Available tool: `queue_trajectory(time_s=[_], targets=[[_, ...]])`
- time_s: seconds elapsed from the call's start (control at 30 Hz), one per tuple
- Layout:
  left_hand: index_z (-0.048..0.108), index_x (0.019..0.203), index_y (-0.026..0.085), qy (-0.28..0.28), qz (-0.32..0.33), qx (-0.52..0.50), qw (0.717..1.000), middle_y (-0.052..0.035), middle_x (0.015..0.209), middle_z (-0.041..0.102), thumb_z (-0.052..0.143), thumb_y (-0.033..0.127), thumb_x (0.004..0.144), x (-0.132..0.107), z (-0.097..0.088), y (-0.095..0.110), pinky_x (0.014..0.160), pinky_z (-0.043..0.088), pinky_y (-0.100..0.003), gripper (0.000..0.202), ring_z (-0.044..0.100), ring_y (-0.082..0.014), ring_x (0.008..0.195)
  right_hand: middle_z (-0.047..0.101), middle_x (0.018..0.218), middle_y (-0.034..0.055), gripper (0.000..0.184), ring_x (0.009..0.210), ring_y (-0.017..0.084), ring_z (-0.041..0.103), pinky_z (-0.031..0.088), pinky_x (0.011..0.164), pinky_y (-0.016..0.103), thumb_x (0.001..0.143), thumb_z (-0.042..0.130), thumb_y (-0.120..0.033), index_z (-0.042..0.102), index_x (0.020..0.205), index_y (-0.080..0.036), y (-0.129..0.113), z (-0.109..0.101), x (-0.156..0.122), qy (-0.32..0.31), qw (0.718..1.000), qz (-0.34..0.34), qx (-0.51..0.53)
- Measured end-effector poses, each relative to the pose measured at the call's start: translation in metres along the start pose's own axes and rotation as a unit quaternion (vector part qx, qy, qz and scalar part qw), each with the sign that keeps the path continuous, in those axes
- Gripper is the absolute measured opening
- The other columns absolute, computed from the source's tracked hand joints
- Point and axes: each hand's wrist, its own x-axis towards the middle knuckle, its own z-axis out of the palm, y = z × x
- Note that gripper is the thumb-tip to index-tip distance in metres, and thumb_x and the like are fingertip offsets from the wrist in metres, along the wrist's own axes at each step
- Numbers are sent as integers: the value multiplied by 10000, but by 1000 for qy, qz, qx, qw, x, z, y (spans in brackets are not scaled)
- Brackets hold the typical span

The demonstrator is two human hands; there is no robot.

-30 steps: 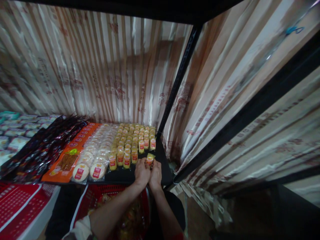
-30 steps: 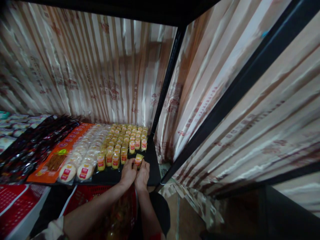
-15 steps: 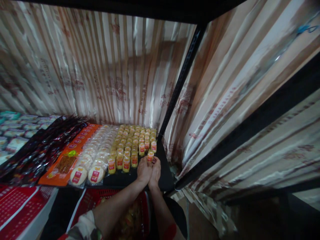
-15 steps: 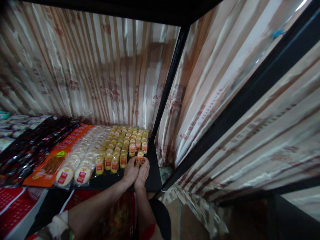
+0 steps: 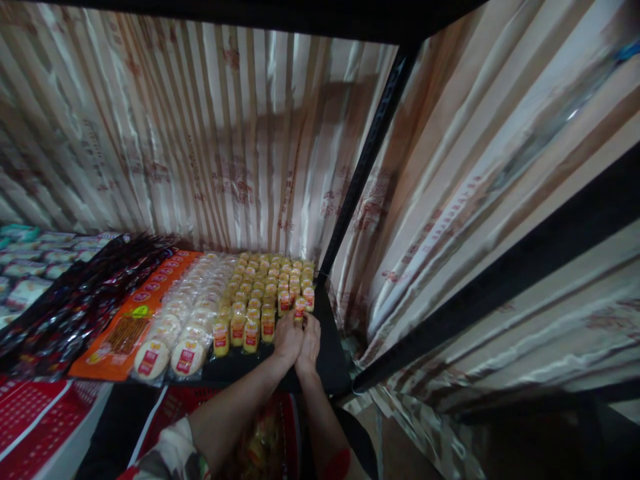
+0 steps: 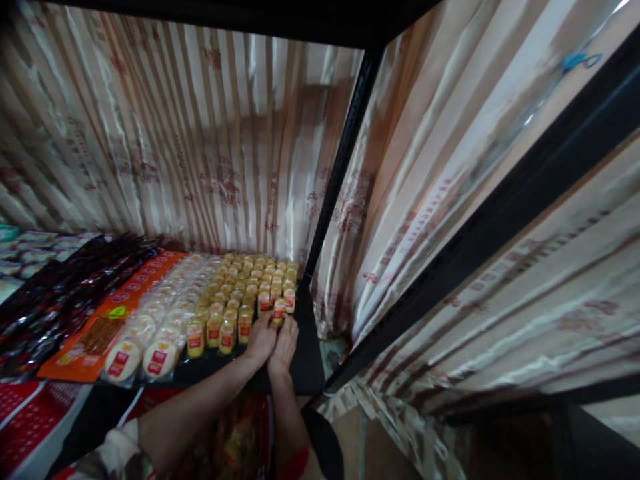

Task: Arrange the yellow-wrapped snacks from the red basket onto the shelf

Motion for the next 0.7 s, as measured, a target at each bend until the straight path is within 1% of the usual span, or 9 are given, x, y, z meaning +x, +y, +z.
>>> queue_trajectory(time_s=[0.13, 0.27, 0.37, 0.47, 0.6, 0.7], targets=[[593, 1136, 104, -4, 5, 7, 1000, -149, 1184, 617, 390, 114, 834, 3, -4, 1, 1004, 373, -333, 364, 547, -217, 1114, 555, 1112, 114, 357, 1054, 221, 477, 380, 945, 354, 803, 354, -212, 523, 1114, -171, -4, -2, 2, -2, 1000, -24, -20], [568, 1169, 69, -4, 7, 8, 1000, -169, 1185, 609, 391, 100, 824, 1, -4, 2, 998, 380, -346, 389, 540, -231, 1119, 520, 1160, 107, 398, 1074, 188, 504, 411, 932, 307, 777, 354, -194, 507, 1144, -179, -3, 0, 3, -3, 1000, -27, 13], [568, 1163, 84, -9, -3, 2, 1000, -148, 1174, 618, 395, 88, 818, 2, -3, 2, 988, 392, -329, 386, 555, -208, 1092, 513, 1170, 103, 410, 1059, 181, 526, 433, 915, 300, 767, 358, -201, 514, 1146, -184, 2, 5, 4, -13, 999, -20, 31], [577, 1146, 109, -13, -14, -3, 1000, -125, 1153, 633, 392, 88, 818, 5, -2, 1, 968, 413, -308, 377, 573, -192, 1065, 525, 1172, 106, 416, 1053, 183, 535, 436, 927, 314, 765, 354, -204, 529, 1142, -175, 8, 10, 6, -8, 999, -18, 44], [603, 1110, 118, 5, 0, -26, 1000, -119, 1165, 628, 423, 61, 777, 8, 1, -2, 995, 405, -295, 382, 560, -194, 1105, 534, 1195, 105, 422, 1092, 179, 523, 416, 968, 318, 765, 359, -193, 548, 1141, -165, 13, 14, 6, 0, 997, -46, 55], [607, 1089, 118, 12, 11, -33, 999, -105, 1171, 621, 432, 46, 760, 6, 4, -4, 1023, 382, -276, 379, 543, -173, 1130, 528, 1193, 109, 412, 1062, 178, 541, 437, 940, 305, 771, 370, -198, 568, 1130, -160, 14, 15, 4, -3, 998, -51, 48]])
